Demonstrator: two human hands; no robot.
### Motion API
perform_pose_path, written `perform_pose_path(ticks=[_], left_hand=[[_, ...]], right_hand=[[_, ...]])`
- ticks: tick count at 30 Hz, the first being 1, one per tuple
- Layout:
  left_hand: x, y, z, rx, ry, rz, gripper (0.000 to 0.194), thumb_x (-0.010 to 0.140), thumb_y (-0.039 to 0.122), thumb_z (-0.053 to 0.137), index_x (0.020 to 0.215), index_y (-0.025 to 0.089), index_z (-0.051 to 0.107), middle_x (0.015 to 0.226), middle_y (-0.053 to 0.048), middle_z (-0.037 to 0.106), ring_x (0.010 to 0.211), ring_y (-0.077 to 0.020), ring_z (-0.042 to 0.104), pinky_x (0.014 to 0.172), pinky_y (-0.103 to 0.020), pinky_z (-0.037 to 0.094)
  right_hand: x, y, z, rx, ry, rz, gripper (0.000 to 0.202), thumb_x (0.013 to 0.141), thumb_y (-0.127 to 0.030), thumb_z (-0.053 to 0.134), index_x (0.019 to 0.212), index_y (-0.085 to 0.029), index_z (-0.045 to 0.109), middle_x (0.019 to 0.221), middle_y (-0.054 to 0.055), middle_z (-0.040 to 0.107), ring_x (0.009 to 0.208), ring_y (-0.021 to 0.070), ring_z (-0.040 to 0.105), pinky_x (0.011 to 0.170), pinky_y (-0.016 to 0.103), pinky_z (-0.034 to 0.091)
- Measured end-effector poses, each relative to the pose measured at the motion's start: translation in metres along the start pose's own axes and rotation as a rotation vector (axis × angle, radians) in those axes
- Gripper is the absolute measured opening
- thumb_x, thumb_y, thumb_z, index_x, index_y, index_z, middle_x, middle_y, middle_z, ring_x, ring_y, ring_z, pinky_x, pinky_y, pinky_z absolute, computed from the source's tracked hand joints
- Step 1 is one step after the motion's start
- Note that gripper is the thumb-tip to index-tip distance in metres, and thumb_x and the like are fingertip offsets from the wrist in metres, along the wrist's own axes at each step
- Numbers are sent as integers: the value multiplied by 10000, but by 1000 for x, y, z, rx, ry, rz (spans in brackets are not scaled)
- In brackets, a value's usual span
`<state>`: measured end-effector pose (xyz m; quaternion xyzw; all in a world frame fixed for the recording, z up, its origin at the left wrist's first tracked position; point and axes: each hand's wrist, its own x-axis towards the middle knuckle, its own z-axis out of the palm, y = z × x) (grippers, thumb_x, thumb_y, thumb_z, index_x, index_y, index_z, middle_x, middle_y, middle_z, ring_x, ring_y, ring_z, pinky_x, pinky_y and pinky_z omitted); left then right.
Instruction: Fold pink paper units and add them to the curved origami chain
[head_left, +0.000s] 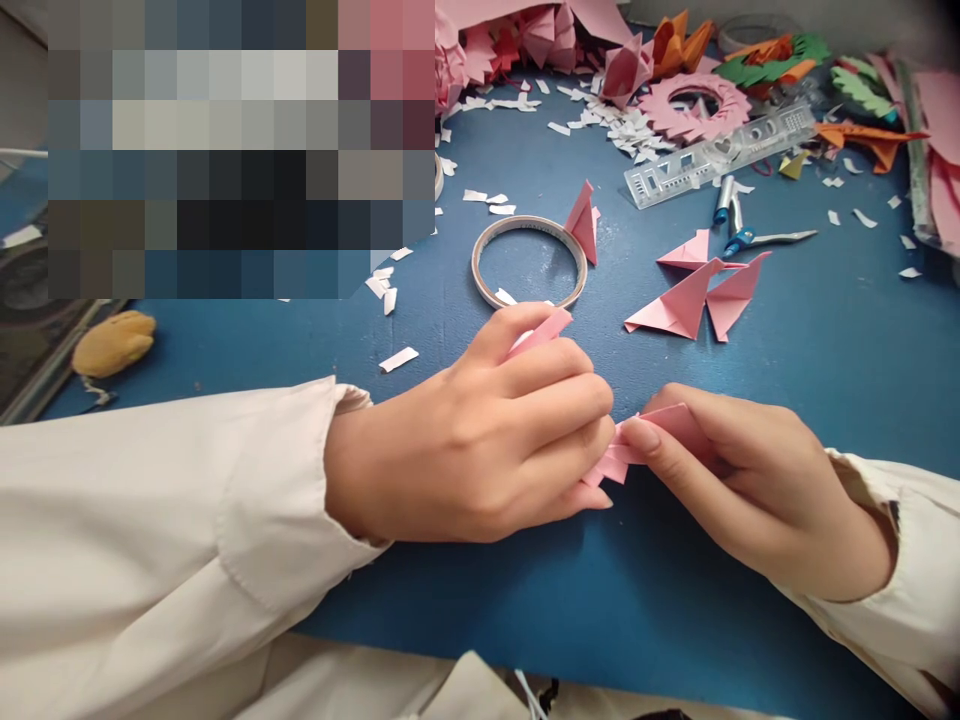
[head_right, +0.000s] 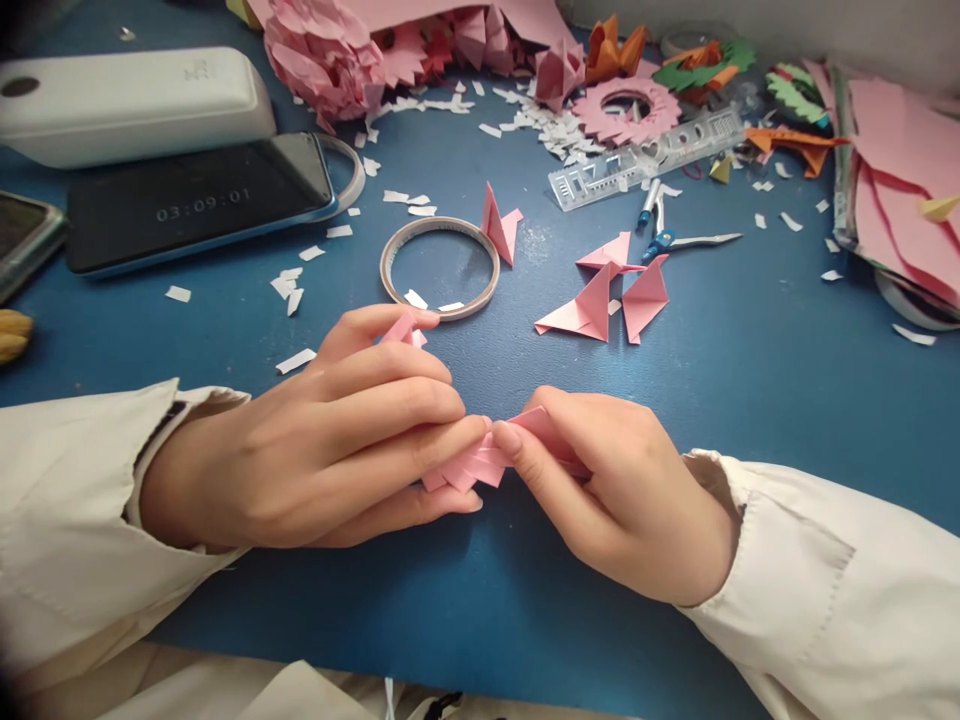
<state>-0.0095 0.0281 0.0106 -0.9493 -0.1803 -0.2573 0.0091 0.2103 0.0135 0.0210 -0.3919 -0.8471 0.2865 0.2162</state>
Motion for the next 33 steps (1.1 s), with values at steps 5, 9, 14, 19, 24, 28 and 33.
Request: perform_pose_path(ticks=[5, 9, 14, 19, 24, 28, 33], left_hand=[[0, 0, 1, -21, -2, 6, 187, 923, 268, 571, 897, 106, 660, 842, -56, 660, 842, -180, 592, 1030, -497, 444], [0, 1, 1, 10, -5, -10, 221, 941, 307, 545, 894, 124, 658, 826, -47, 656, 872, -182, 599, 1044, -483, 437], [-1, 1, 1, 14, 15, 8, 242, 952, 309, 520, 928, 108, 653, 810, -40, 632, 870, -177, 597, 1044, -483, 433], [0, 0, 1, 34, 31, 0, 211, 946, 319, 538, 913, 140, 647, 819, -28, 641, 877, -171, 598, 1023, -455, 447], [0, -1, -1, 41, 81, 10, 204, 935, 333, 560, 894, 156, 652, 826, -25, 653, 874, -174, 604, 1000, -435, 453], [1, -2, -2, 42, 118, 22, 206, 936, 340, 557, 892, 162, 651, 804, -15, 647, 872, -172, 607, 957, -417, 470], [1, -1, -3, 9, 148, 30, 289, 950, 396, 513, 935, 140, 645, 790, -39, 637, 875, -200, 596, 894, -415, 476]], right_hand=[[-2, 0, 0, -18, 2, -13, 216, 944, -168, 494, 730, -190, 513, 528, -61, 442, 436, 60, 338, 429, 199, 311], [-4, 2, 0, -16, 8, -10, 223, 949, -165, 487, 728, -192, 503, 531, -62, 427, 447, 60, 331, 435, 197, 308], [-2, 1, 0, -25, 26, -9, 238, 946, -172, 489, 709, -194, 488, 519, -68, 402, 444, 57, 314, 433, 193, 306], [-1, -1, 1, -35, 54, 23, 262, 942, -216, 507, 681, -199, 487, 495, -64, 409, 434, 65, 320, 434, 210, 316], [-5, 2, 0, 51, 14, 97, 281, 969, -295, 476, 708, -193, 493, 594, -29, 543, 462, 64, 386, 453, 227, 335], [-5, 7, -2, 189, -44, 77, 290, 992, -313, 434, 729, -195, 470, 649, -21, 546, 504, 71, 420, 466, 229, 348], [-5, 11, -3, 338, -93, -3, 355, 1032, -380, 256, 963, -203, 555, 752, 7, 587, 615, 102, 534, 568, 246, 428]])
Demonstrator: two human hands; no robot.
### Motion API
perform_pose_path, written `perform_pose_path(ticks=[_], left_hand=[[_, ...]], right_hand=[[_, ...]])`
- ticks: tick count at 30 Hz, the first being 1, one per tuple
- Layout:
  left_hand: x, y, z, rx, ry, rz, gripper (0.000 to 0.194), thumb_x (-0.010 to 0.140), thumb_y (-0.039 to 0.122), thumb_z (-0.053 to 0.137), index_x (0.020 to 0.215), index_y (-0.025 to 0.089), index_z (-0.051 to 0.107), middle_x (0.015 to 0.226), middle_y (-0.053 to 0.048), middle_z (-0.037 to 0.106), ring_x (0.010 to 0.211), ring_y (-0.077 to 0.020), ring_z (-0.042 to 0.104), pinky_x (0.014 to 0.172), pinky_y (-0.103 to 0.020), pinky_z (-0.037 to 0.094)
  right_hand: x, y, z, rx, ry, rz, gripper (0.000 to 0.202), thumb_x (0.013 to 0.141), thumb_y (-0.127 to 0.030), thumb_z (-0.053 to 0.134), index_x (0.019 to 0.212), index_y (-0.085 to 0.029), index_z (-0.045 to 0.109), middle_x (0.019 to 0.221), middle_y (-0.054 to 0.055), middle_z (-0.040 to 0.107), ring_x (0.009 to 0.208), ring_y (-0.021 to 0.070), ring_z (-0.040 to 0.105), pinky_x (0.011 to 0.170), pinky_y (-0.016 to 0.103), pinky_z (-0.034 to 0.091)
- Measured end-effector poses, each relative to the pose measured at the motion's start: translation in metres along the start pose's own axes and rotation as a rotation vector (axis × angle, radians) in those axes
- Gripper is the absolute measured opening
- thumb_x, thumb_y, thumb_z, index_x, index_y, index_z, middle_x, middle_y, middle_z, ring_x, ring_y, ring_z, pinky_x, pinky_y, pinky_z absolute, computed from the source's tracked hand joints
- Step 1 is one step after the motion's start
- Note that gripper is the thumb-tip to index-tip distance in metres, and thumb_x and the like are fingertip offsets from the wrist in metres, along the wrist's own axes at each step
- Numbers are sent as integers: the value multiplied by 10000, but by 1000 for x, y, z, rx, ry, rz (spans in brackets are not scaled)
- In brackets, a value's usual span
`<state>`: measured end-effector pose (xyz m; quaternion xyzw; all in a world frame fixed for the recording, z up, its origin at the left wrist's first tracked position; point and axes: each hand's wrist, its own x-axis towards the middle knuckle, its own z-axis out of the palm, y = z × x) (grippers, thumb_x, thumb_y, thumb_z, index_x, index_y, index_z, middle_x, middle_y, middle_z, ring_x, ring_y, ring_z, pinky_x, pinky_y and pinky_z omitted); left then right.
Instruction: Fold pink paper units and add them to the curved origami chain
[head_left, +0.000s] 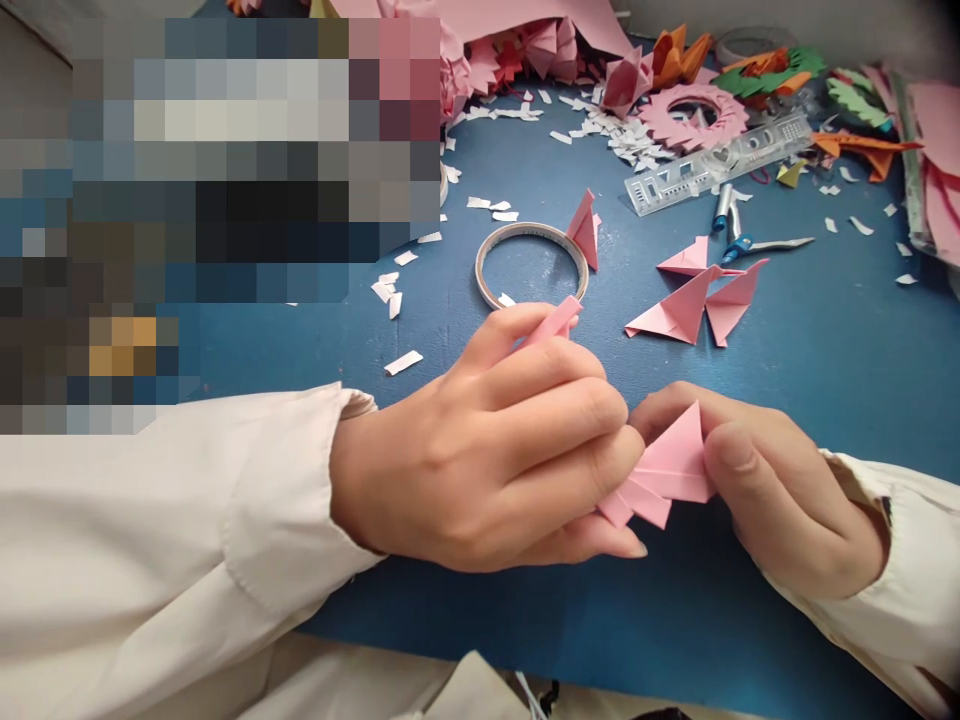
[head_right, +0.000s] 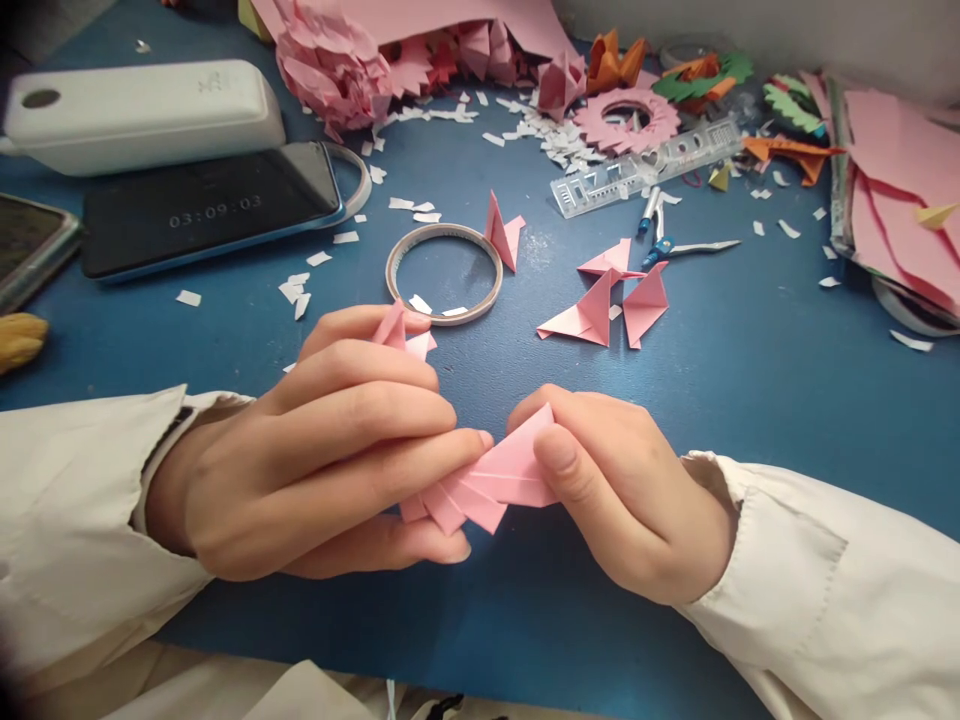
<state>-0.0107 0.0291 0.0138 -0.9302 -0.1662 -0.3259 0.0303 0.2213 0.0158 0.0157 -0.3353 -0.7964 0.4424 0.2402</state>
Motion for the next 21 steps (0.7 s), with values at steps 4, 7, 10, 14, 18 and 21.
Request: perform_pose_path(ticks=[4, 7, 10, 14, 18, 21], left_hand=[[0, 3, -3, -110, -16, -125, 361, 984, 418, 419, 909, 135, 630, 795, -54, 640, 876, -198, 579, 1052, -477, 390], [3, 6, -7, -240, -84, -246, 381, 1005, 388, 374, 844, 146, 620, 791, -45, 642, 800, -159, 567, 1080, -452, 374], [7, 9, -10, -392, -84, -338, 256, 988, 289, 453, 870, 141, 626, 805, -45, 639, 789, -134, 568, 871, -288, 495], [11, 14, -13, -617, -58, -440, 134, 950, 130, 508, 932, 159, 638, 798, -8, 647, 751, -91, 574, 678, -176, 485], [15, 18, -12, -792, -50, -560, 159, 924, 111, 540, 817, 143, 651, 703, 26, 607, 623, -53, 538, 570, -131, 447], [17, 22, -9, -896, -90, -702, 198, 895, 164, 591, 700, 147, 624, 612, 58, 520, 515, -34, 464, 457, -118, 391]], right_hand=[[-5, 3, 3, 24, 67, 60, 337, 1010, -437, 322, 1247, -237, 454, 831, 21, 572, 690, 137, 550, 585, 277, 429], [-5, 5, 2, 18, 72, -31, 371, 991, -422, 381, 1316, -241, 390, 887, 34, 519, 740, 150, 520, 623, 288, 446], [-1, 7, -1, -5, -26, -148, 321, 996, -409, 347, 1246, -229, 436, 881, 50, 534, 698, 155, 515, 591, 297, 445], [0, 8, -2, 59, -69, -234, 286, 998, -406, 348, 1136, -214, 508, 854, 64, 576, 719, 167, 565, 610, 301, 484], [-5, 5, 1, -13, -51, -232, 265, 1014, -388, 318, 1040, -229, 528, 752, 26, 563, 633, 128, 540, 565, 251, 462], [-7, 2, 3, -90, -15, -220, 222, 1015, -328, 333, 937, -242, 522, 691, 9, 556, 589, 128, 539, 524, 249, 424]])
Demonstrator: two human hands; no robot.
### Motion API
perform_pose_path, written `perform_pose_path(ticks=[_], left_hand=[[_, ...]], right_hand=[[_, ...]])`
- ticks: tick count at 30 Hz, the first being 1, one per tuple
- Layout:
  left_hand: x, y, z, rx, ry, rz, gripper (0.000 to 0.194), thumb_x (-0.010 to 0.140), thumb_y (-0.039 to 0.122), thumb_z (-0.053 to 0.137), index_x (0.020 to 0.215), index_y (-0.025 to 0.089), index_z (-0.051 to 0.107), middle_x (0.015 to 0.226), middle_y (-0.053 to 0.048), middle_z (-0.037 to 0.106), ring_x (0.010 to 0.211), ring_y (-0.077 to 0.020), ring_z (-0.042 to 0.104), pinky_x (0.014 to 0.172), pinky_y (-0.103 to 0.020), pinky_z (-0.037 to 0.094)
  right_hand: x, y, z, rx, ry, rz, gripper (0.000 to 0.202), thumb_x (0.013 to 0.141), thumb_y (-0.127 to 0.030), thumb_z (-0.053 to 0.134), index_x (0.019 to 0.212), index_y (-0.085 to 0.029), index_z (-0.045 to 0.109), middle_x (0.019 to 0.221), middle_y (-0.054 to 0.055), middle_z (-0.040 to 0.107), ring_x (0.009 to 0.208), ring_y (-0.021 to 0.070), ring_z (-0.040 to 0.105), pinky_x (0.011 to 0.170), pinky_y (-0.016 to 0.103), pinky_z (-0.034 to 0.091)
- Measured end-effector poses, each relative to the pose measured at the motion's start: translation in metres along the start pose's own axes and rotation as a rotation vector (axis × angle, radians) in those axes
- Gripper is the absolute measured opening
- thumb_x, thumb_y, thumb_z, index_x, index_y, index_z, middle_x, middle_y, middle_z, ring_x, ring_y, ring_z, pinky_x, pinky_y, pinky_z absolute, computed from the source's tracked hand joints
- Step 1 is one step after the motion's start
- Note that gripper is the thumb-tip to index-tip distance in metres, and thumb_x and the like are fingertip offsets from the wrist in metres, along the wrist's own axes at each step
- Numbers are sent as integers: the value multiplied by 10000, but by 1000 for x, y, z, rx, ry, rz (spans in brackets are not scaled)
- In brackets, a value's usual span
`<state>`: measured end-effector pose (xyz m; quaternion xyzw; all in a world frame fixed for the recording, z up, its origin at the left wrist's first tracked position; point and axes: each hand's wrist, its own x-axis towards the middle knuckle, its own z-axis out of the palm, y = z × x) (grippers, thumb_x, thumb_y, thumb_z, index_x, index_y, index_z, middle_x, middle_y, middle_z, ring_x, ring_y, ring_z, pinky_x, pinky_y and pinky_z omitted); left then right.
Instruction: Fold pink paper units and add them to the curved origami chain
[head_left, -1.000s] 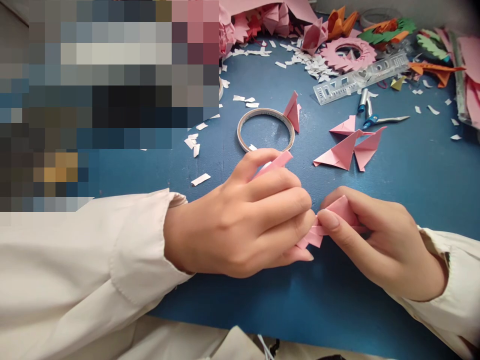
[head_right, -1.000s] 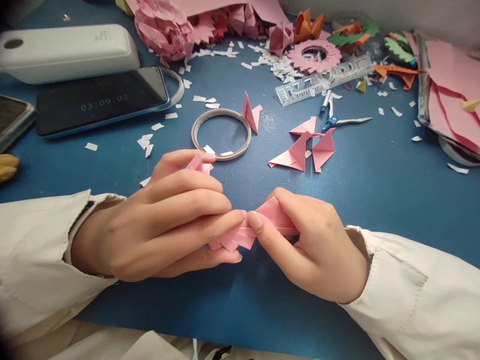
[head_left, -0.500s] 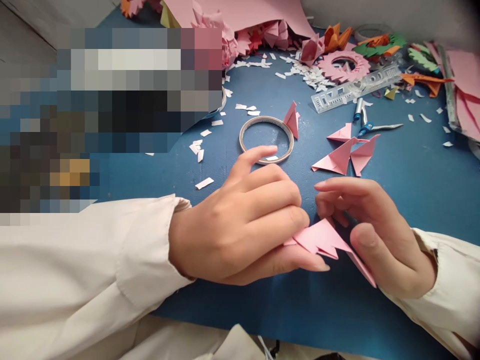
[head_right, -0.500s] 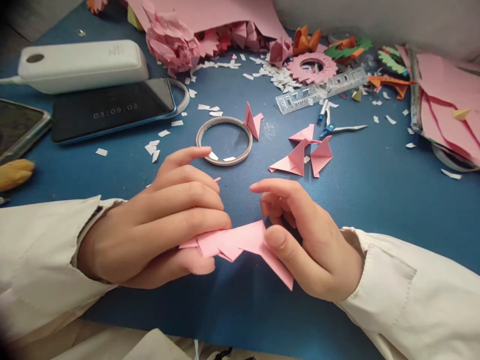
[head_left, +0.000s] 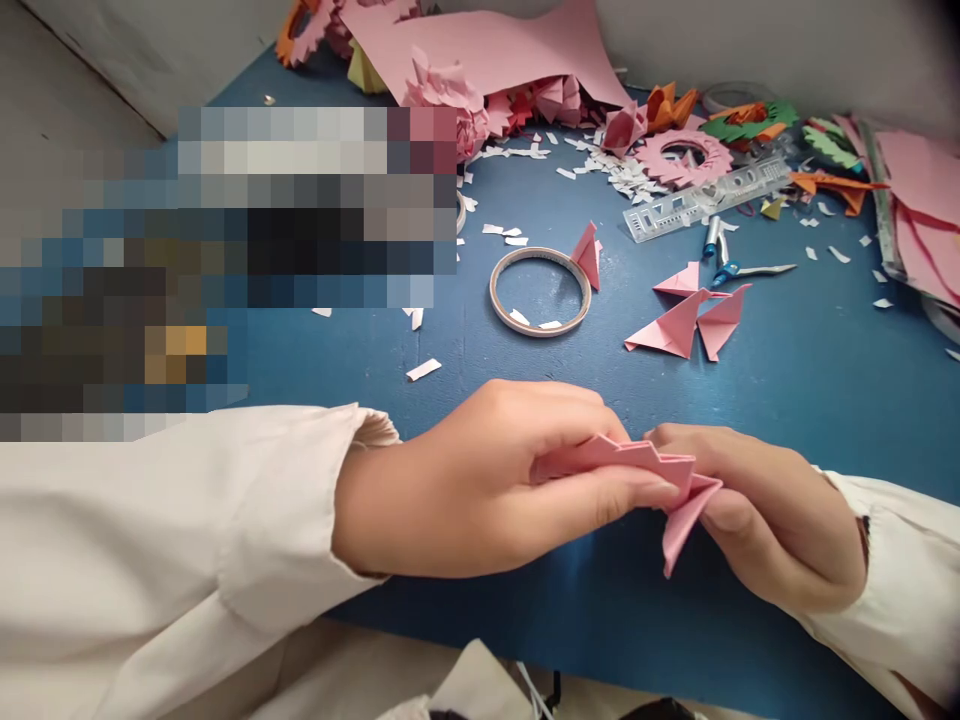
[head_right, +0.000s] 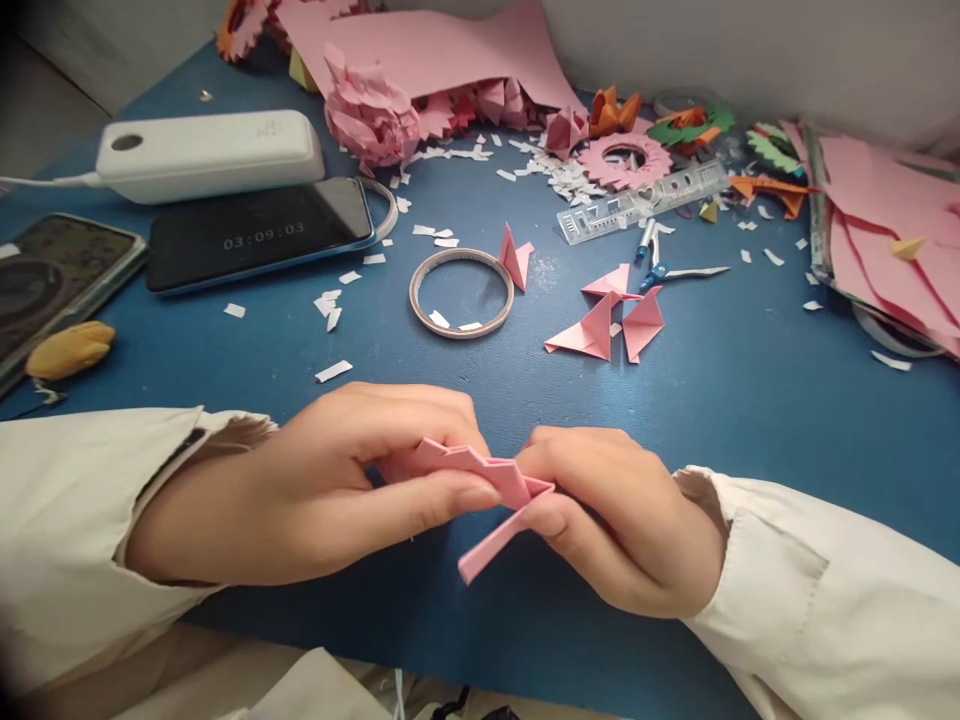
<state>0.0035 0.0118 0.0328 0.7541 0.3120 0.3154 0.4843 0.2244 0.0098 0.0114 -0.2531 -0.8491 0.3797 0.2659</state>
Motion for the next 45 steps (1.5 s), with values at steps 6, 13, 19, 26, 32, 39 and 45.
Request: perform_pose_path(ticks=[6, 13, 19, 26, 32, 39, 45], left_hand=[[-3, 5, 6, -394, -164, -411, 264, 915, 297, 524, 686, 168, 548, 560, 64, 447, 432, -61, 524, 354, -115, 448], [-2, -1, 4, -738, -260, -607, 375, 949, 488, 460, 780, 158, 515, 561, 43, 533, 465, -58, 530, 503, -140, 479], [2, -6, 5, -781, -356, -702, 226, 975, 347, 442, 834, 173, 466, 545, 46, 548, 481, -72, 552, 526, -163, 496], [3, -5, 1, -805, -328, -739, 268, 941, 416, 472, 842, 170, 511, 548, 22, 568, 473, -113, 578, 503, -215, 516], [1, -5, 1, -729, -280, -731, 322, 934, 435, 447, 823, 154, 557, 523, 25, 545, 460, -100, 550, 512, -196, 480], [1, -8, 3, -598, -260, -713, 364, 910, 485, 533, 733, 168, 512, 479, 51, 550, 406, -69, 547, 443, -127, 428], [-2, -7, 4, -634, -256, -708, 279, 955, 370, 457, 748, 191, 508, 523, 68, 548, 404, -72, 571, 409, -124, 428]], right_hand=[[3, -10, 3, 82, -20, 127, 239, 989, -296, 427, 775, -214, 496, 590, -31, 517, 496, 88, 467, 466, 207, 375], [9, -19, 7, 246, 2, 402, 331, 990, -319, 448, 704, -176, 532, 531, -47, 501, 462, 46, 447, 448, 140, 371], [11, -16, 6, 158, 31, 344, 352, 986, -257, 443, 644, -184, 484, 480, -57, 481, 419, 39, 419, 419, 147, 339], [-1, -8, 10, -115, 217, 249, 104, 908, -207, 584, 821, -229, 532, 628, -46, 530, 503, 73, 468, 482, 222, 377], [4, 0, 4, -56, 219, 38, 246, 866, -121, 597, 1073, -251, 572, 905, 39, 591, 834, 169, 562, 695, 314, 484], [10, -6, 2, 21, 191, 117, 46, 886, -195, 606, 855, -220, 584, 790, 23, 539, 775, 144, 520, 664, 282, 485], [11, -6, 4, 39, 210, 212, 163, 873, -215, 616, 726, -212, 547, 823, 29, 511, 834, 146, 506, 695, 269, 465]])
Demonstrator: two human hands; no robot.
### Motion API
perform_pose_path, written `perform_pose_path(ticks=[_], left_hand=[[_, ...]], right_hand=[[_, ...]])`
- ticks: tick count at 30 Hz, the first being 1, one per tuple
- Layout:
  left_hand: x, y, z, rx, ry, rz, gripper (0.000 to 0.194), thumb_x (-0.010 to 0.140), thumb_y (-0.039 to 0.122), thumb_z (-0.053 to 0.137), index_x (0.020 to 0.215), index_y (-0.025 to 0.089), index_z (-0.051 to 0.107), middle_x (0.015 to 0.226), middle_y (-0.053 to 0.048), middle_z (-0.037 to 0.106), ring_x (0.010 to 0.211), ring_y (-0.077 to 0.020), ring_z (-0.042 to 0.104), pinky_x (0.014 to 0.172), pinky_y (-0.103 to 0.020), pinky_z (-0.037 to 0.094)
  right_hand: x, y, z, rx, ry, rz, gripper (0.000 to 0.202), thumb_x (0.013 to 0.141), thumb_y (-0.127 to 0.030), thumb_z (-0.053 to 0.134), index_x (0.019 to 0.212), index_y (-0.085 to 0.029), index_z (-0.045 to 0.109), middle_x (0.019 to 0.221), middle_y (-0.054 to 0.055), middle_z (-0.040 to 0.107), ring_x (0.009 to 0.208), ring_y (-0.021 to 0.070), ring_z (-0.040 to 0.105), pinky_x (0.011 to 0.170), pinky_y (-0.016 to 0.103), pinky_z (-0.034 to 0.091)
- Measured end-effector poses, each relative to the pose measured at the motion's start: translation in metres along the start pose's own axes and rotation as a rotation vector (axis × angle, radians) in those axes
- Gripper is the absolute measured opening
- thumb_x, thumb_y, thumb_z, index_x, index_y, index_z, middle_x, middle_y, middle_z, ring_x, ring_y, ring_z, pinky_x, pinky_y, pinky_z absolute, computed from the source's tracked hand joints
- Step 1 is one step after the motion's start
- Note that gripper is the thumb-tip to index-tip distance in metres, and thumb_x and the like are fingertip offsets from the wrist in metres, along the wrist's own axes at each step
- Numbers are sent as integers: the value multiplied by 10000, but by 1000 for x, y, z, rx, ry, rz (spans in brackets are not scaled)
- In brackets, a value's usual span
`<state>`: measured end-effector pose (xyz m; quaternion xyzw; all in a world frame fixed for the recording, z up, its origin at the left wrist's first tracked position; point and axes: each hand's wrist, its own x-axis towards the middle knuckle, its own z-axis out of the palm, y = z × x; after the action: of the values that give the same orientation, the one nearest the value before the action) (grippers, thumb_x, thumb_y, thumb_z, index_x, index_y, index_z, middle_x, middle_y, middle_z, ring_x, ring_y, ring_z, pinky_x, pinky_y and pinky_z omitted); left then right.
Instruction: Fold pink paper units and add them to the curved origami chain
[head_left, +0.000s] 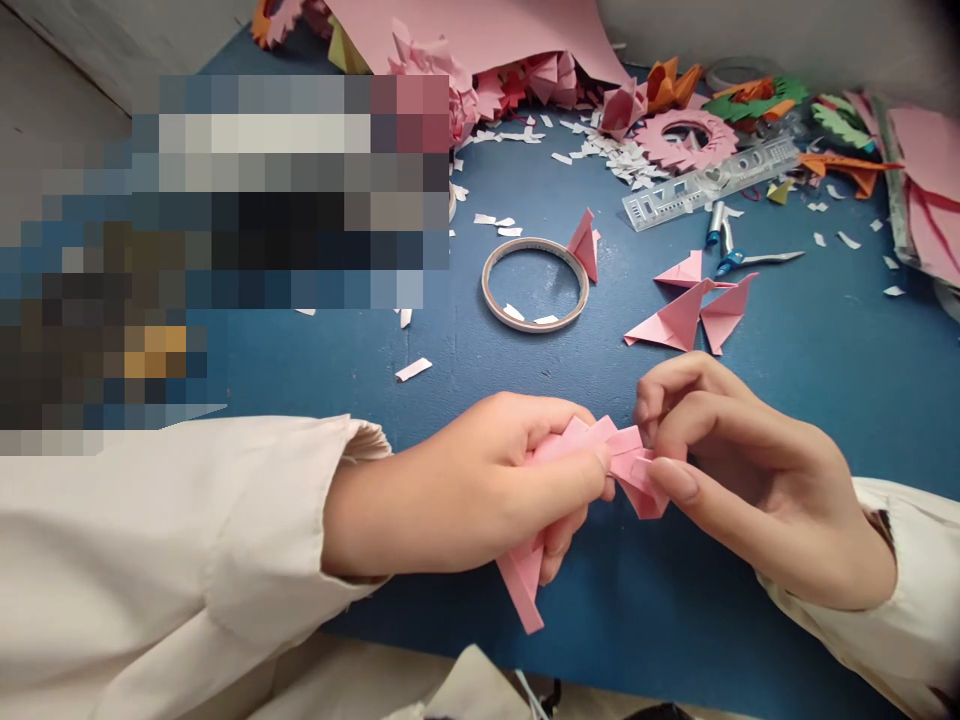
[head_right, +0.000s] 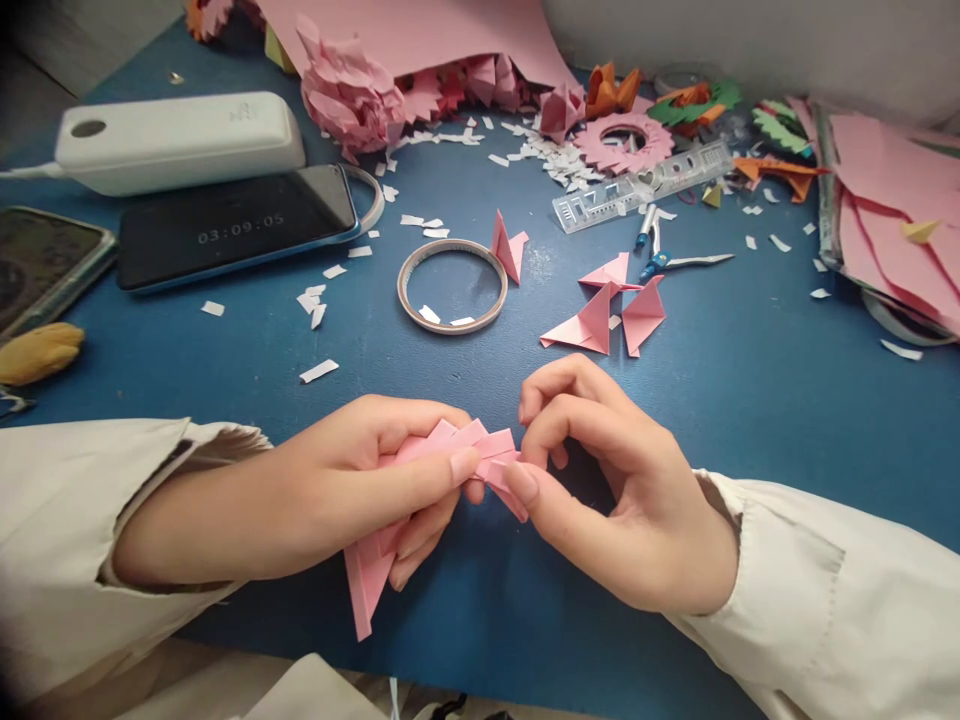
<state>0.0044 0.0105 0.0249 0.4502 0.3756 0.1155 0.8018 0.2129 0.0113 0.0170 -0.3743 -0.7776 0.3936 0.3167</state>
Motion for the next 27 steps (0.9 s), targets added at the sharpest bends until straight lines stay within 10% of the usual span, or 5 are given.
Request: perform_pose_path(ticks=[27], left_hand=[[-2, 1, 5, 182, 7, 78, 402, 990, 436, 382, 684, 180, 436, 512, 66, 522, 459, -64, 595, 473, -116, 434]], right_hand=[[2, -2, 0, 2, -68, 20, 155, 871, -153, 576, 730, -216, 567, 862, 51, 510, 819, 157, 526, 664, 282, 496]])
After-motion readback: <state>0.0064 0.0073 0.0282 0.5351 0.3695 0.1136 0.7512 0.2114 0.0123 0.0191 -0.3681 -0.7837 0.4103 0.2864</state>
